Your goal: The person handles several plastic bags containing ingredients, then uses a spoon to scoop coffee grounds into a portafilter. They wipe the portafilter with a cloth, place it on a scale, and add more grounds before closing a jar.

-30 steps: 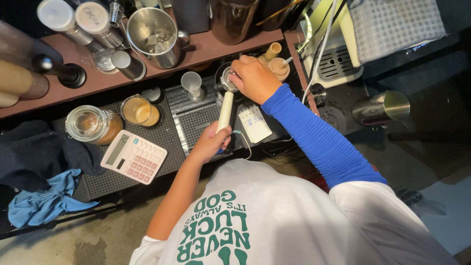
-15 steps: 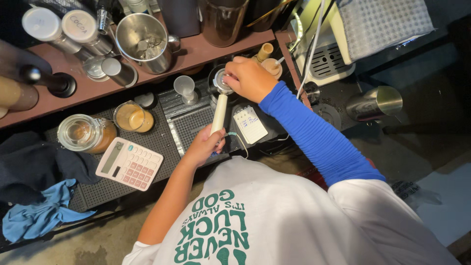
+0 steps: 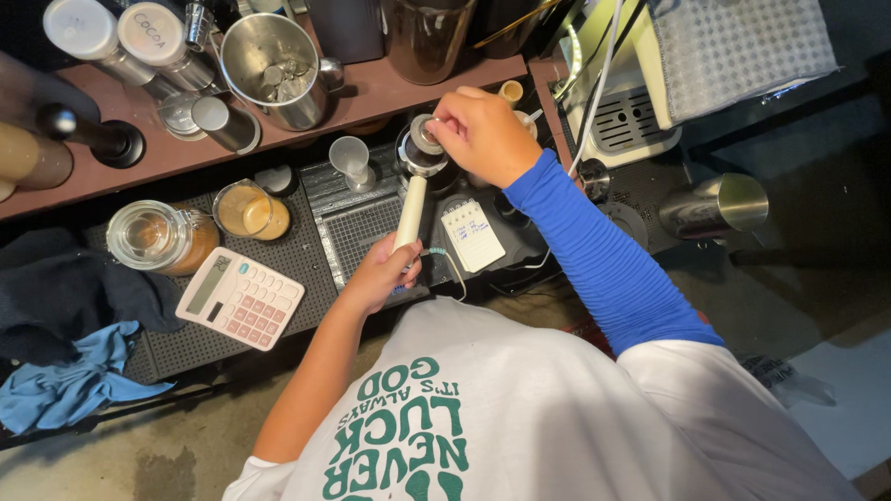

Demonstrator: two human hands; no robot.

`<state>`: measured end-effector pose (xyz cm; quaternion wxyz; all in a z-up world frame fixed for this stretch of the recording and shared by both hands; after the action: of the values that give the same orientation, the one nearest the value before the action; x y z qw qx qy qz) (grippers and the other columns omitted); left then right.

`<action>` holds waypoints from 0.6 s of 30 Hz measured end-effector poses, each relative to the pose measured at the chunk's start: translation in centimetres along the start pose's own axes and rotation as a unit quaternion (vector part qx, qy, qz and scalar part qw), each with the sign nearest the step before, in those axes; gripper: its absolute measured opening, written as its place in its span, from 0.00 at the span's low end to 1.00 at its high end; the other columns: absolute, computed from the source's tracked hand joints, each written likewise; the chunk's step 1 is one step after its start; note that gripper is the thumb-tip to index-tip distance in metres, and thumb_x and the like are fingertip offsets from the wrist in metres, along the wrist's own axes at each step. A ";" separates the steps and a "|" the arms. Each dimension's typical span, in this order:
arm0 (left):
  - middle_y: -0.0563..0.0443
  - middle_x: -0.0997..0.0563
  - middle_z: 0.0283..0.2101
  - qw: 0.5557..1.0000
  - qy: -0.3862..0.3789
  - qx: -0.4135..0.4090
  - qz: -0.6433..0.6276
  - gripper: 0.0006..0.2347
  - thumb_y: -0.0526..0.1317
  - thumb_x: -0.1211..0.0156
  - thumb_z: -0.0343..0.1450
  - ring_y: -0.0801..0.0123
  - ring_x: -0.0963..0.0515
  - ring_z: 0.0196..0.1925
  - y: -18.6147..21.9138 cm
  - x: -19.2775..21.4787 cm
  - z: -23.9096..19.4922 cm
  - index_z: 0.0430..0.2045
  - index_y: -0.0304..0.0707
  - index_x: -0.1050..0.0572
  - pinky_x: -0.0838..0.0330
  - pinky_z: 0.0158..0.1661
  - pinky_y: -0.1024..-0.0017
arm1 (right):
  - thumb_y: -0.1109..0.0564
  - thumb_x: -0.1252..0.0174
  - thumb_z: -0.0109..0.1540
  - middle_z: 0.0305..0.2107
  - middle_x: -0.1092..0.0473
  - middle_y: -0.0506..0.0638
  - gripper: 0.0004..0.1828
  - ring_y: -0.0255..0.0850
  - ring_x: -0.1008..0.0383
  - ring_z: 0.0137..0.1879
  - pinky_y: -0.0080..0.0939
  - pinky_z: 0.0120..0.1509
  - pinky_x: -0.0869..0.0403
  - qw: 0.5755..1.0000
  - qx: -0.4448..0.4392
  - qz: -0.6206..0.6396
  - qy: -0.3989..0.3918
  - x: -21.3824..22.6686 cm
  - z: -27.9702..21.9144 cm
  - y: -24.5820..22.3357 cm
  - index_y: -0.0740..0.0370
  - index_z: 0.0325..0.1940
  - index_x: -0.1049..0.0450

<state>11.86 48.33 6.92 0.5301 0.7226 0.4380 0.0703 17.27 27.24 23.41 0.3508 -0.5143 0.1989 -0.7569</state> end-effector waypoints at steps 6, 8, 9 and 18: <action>0.58 0.34 0.20 1.000 0.012 -0.006 -0.014 0.07 0.40 0.48 0.75 0.78 0.37 0.21 -0.6 0.1 0.6 0.38 0.34 0.31 0.38 0.25 0.76 | 0.62 0.34 0.65 0.27 0.32 0.51 0.05 0.36 0.32 0.29 0.36 0.35 0.33 0.996 -0.037 -0.018 0.073 9.1 -6.2 -2.1 0.67 0.41 0.22; 0.58 0.35 0.21 1.000 0.013 -0.008 -0.015 0.08 0.39 0.49 0.75 0.78 0.37 0.21 -0.8 0.1 0.4 0.40 0.32 0.31 0.38 0.26 0.76 | 0.63 0.33 0.66 0.30 0.28 0.50 0.05 0.33 0.28 0.34 0.32 0.38 0.31 0.992 -0.055 -0.051 0.101 12.8 -10.7 -0.8 0.68 0.42 0.22; 0.58 0.36 0.20 1.000 0.013 -0.007 -0.017 0.08 0.39 0.50 0.75 0.78 0.38 0.21 -0.6 0.1 0.5 0.42 0.32 0.31 0.38 0.26 0.76 | 0.63 0.34 0.66 0.31 0.28 0.49 0.05 0.32 0.28 0.35 0.31 0.39 0.30 0.985 -0.116 -0.044 0.118 14.3 -13.1 1.2 0.68 0.42 0.22; 0.58 0.36 0.23 1.000 0.021 -0.013 -0.015 0.18 0.35 0.53 0.73 0.79 0.36 0.23 1.7 -2.1 1.0 0.60 0.35 0.35 0.37 0.27 0.76 | 0.56 0.32 0.61 0.25 0.24 0.60 0.10 0.51 0.20 0.34 0.46 0.42 0.23 0.885 -0.369 -0.228 0.171 12.6 -28.8 30.5 0.67 0.32 0.22</action>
<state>12.11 46.02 8.70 0.5313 0.7072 0.4589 0.0837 -2.02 -4.31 -0.02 -0.0860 -0.5000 0.3980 -0.7643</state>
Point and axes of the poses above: each hand's wrist, its own z-axis towards the middle knuckle, its own x-axis out of the back of the hand, y = z × x, the point moved 5 cm from there along z, towards the middle knuckle
